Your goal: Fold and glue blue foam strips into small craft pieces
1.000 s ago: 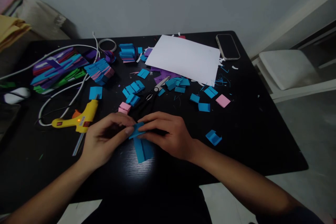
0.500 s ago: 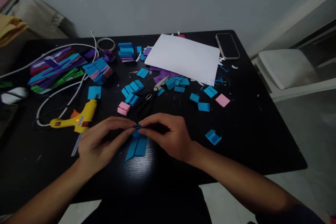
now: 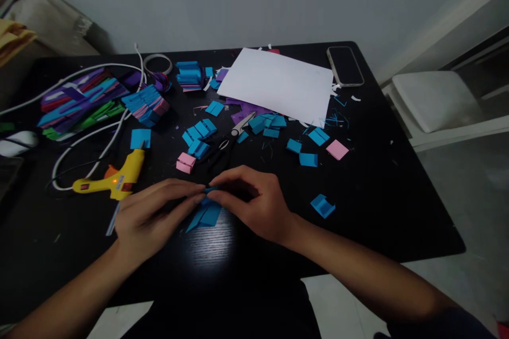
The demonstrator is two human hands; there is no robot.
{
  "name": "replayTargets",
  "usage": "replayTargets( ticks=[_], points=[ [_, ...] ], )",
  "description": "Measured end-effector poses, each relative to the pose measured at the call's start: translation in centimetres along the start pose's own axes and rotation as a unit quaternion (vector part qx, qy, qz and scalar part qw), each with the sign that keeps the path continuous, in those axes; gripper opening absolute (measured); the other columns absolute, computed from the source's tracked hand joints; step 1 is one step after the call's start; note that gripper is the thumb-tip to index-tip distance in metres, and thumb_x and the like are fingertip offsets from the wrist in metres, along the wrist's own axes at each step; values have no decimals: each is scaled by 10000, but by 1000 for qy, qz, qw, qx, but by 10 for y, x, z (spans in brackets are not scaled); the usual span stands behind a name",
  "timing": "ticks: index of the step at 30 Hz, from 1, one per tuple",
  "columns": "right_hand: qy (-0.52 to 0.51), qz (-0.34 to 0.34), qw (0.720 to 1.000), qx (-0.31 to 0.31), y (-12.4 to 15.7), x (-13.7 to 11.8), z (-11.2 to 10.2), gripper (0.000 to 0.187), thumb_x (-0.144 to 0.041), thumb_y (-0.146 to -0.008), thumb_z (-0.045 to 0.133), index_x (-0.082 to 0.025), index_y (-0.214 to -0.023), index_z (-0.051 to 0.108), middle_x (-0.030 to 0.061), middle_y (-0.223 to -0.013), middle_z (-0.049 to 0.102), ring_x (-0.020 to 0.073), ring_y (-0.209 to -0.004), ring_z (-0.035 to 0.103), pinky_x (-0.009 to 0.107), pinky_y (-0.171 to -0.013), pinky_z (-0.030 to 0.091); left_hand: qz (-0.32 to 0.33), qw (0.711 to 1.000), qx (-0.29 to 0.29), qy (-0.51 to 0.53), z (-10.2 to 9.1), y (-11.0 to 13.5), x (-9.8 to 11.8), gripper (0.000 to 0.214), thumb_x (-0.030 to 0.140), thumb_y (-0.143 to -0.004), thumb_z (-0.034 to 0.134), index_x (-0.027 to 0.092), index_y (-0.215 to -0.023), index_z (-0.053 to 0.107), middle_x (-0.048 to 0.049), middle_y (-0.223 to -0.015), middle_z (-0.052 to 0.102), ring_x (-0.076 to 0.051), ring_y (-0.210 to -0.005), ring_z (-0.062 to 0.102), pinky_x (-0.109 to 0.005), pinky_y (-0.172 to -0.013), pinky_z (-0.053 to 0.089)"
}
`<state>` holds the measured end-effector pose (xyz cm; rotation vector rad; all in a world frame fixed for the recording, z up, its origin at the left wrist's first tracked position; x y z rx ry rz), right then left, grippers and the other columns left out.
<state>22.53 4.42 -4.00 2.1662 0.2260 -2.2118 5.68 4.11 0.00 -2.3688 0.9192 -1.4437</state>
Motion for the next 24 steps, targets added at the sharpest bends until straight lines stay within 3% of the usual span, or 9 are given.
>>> replayTargets(
  ticks=[6,17,24],
  points=[
    [-24,66,996,-47,-6,8,0,107,-232,-946,706,-208,-1027,772,40,-994,805,162,-952,773,261,-860,626,-13,1000,15,-2,-1,0,-2,230,63,-865,776,190,-1056,760,-50,-945,805,-179,-845,773,-292,-759,646],
    [-48,112,989,-86,-8,16,1,132,-203,-873,768,-204,-1002,795,27,-955,806,164,-895,768,293,-848,621,-8,999,-46,16,4,0,-4,184,43,-909,714,182,-1026,744,-85,-1064,762,-190,-959,754,-303,-827,635],
    [-70,129,987,-71,-9,23,-1,118,-201,-814,815,-205,-932,805,21,-900,815,161,-836,779,301,-814,641,6,998,-55,-1,7,2,-4,144,97,-924,715,192,-1028,744,-88,-1073,753,-199,-955,757,-321,-830,649]
  ],
)
Point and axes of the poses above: each hand's wrist, its own y-axis away from the middle knuckle, its own z-axis out of the palm, x = y × z, the point moved 8 cm from there along -y, towards the middle knuckle
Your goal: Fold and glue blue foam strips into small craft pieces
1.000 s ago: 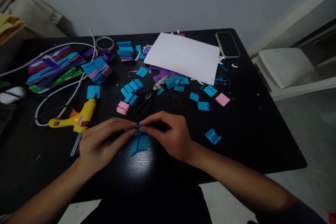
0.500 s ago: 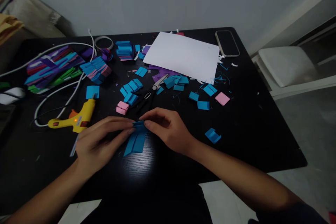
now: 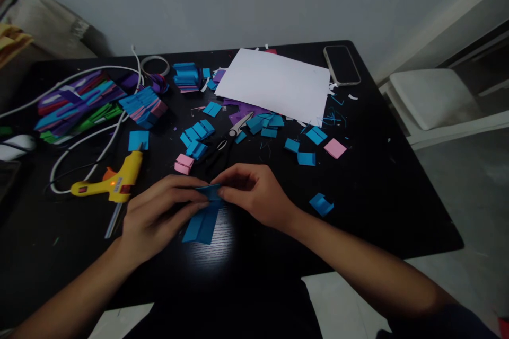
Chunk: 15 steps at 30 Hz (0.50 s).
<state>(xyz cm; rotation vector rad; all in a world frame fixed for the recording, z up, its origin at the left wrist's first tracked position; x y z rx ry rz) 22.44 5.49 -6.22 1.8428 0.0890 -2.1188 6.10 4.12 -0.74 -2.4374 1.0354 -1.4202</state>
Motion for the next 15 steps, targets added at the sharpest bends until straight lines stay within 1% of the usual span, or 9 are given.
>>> replayTargets(
  ticks=[4,8,12,15],
  points=[
    [15,-9,1000,9,0,0,-1,131,-202,-805,825,-206,-935,809,20,-882,824,163,-807,792,292,-783,652,-5,1000,10,-5,0,-1,2,141,91,-923,713,184,-1025,742,-77,-1018,759,-186,-905,756,-297,-789,643],
    [47,-30,998,0,1,-7,1,164,-184,-835,795,-217,-994,817,22,-936,836,177,-864,805,299,-810,659,-27,999,21,10,-1,-2,-1,135,76,-900,742,178,-989,741,-69,-990,760,-174,-890,750,-283,-782,629],
    [90,-67,994,-15,5,-16,3,200,-149,-892,706,-212,-1050,811,35,-991,834,179,-911,802,284,-814,654,-69,996,41,34,-4,0,-8,122,93,-892,762,185,-962,721,-47,-939,778,-175,-880,758,-296,-797,628],
    [85,-76,993,-16,8,-17,6,208,-181,-883,739,-210,-1079,800,43,-1015,831,189,-918,803,284,-806,660,-77,995,46,40,-5,0,-9,119,107,-891,767,194,-960,725,-40,-929,788,-182,-877,763,-311,-792,631]
  ],
)
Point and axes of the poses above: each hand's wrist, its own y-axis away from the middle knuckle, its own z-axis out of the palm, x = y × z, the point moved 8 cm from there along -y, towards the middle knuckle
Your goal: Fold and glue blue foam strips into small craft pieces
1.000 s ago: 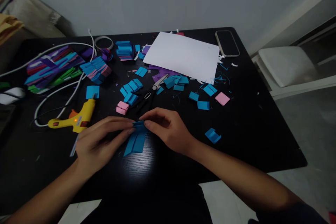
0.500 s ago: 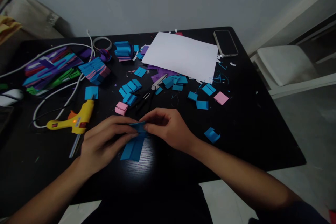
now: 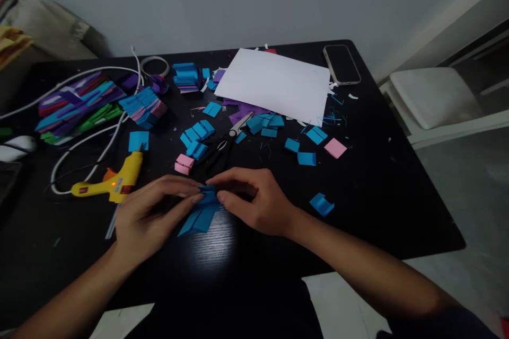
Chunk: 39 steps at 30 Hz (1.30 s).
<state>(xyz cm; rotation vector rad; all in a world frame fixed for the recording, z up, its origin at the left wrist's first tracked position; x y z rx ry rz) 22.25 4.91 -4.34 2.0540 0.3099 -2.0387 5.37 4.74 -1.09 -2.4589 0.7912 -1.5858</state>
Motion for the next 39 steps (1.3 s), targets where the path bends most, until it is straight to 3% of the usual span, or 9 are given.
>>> replayTargets(
  ticks=[9,14,21,27,39],
  points=[
    [18,-13,998,66,3,1,-2,109,-232,-854,832,-252,-961,844,7,-922,843,190,-845,810,288,-787,673,0,1000,15,-10,0,2,0,139,121,-875,794,194,-978,734,-25,-893,789,-156,-794,747,-281,-698,613],
    [25,-24,997,69,4,-2,-2,120,-215,-852,836,-261,-963,845,-2,-931,845,181,-857,812,281,-819,672,6,1000,9,-18,0,2,1,185,138,-884,798,199,-1055,761,-33,-907,791,-140,-748,719,-268,-655,585],
    [-42,14,997,59,3,7,2,237,-224,-820,859,-232,-1051,805,24,-989,836,187,-921,813,287,-853,677,-8,1000,21,-14,-2,2,-1,114,123,-884,789,202,-965,775,-26,-901,797,-155,-804,749,-271,-715,605],
    [-31,33,997,63,3,10,1,127,-245,-827,856,-232,-950,827,3,-912,835,162,-863,807,241,-813,659,-18,1000,23,-5,-1,1,-2,93,124,-873,802,185,-938,776,-20,-879,793,-135,-786,746,-231,-695,593],
    [-17,23,997,74,5,8,1,111,-220,-839,846,-248,-947,838,-5,-906,838,160,-852,806,237,-801,652,-53,998,35,10,-1,3,-8,101,141,-849,830,193,-924,788,-11,-871,796,-129,-782,751,-224,-704,604]
  ],
)
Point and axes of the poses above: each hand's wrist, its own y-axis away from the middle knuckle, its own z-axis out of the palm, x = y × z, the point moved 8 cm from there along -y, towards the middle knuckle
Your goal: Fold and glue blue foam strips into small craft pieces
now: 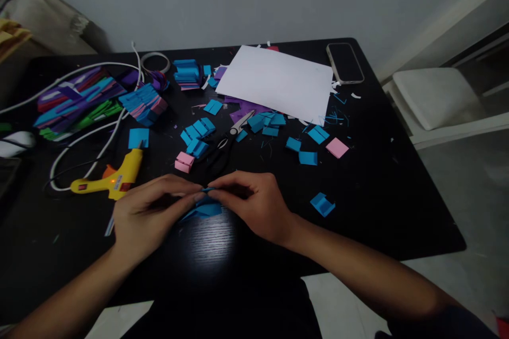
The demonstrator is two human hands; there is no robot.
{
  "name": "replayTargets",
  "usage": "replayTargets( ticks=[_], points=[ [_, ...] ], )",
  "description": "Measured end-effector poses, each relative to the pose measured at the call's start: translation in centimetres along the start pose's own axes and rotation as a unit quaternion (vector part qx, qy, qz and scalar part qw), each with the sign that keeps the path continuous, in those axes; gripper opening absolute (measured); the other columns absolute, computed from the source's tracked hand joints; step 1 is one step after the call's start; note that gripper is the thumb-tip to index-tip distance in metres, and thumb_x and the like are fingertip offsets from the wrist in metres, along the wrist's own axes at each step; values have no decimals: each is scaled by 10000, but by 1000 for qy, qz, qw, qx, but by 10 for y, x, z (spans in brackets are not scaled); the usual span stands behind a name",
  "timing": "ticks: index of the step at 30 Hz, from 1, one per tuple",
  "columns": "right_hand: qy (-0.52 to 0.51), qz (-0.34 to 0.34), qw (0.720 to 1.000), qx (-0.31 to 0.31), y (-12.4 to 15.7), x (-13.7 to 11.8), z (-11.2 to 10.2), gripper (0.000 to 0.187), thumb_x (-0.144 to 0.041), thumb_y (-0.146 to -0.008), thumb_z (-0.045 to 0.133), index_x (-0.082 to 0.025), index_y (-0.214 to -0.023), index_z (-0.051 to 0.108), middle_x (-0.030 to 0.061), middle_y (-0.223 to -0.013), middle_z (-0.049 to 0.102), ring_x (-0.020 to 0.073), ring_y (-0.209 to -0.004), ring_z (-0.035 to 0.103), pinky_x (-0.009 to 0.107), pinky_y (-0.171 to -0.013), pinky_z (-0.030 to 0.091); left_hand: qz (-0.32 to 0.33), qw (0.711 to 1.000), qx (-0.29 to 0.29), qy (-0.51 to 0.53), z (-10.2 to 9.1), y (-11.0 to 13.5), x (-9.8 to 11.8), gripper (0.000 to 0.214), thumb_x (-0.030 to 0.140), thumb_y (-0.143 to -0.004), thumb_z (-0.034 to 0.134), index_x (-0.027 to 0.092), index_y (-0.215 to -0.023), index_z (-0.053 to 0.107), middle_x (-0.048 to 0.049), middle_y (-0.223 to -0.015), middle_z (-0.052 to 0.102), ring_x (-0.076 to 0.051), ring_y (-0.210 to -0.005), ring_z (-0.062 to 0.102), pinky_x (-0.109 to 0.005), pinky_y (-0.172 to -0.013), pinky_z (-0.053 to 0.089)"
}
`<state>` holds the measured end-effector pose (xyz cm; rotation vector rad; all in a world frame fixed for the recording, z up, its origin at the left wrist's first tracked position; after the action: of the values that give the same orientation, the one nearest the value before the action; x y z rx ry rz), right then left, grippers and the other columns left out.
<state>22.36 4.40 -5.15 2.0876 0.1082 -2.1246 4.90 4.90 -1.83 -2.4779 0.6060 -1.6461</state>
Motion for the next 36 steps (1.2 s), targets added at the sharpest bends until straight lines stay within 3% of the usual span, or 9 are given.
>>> replayTargets(
  ticks=[7,13,20,29,32,36],
  points=[
    [0,-2,1000,-3,1,-4,1,102,-222,-851,833,-240,-951,831,-2,-897,835,152,-835,803,221,-771,648,-22,1000,11,6,-2,1,-4,101,175,-834,849,208,-911,794,2,-858,799,-120,-763,742,-209,-683,593],
    [20,-19,999,20,0,-6,-3,62,-214,-857,825,-232,-917,824,-12,-847,825,137,-785,793,201,-727,641,-49,999,-6,11,2,1,-10,158,189,-879,803,224,-1034,796,21,-812,788,-91,-662,709,-187,-639,584],
    [18,-47,998,24,2,-7,-4,163,-191,-859,827,-250,-1010,811,-24,-888,825,122,-807,795,185,-746,641,22,1000,-1,-4,-1,1,4,166,110,-863,803,212,-993,799,7,-881,813,-90,-723,734,-173,-662,595],
    [100,-135,986,11,4,-25,-3,145,-125,-878,793,-228,-972,831,-3,-931,843,132,-818,799,203,-767,634,49,999,1,12,0,1,7,195,72,-842,805,207,-982,801,-24,-908,830,-149,-784,784,-231,-691,640],
    [83,-111,990,9,2,-21,-2,148,-134,-872,798,-229,-982,826,-5,-920,840,126,-814,797,193,-757,633,54,998,1,15,0,0,8,183,63,-838,806,200,-959,793,-25,-907,829,-147,-790,785,-231,-706,647],
    [6,-29,1000,5,0,-6,-1,244,-172,-822,853,-239,-1050,804,-12,-895,829,135,-816,801,191,-742,647,58,998,-5,15,0,0,8,192,52,-837,804,192,-967,786,-31,-916,826,-147,-808,787,-234,-733,651]
  ],
)
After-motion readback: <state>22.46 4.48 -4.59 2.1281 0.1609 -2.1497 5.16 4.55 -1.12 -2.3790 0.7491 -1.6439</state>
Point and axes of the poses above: each hand's wrist, its own y-axis away from the middle knuckle, its own z-axis out of the palm, x = y × z, the point moved 8 cm from there along -y, towards the middle knuckle
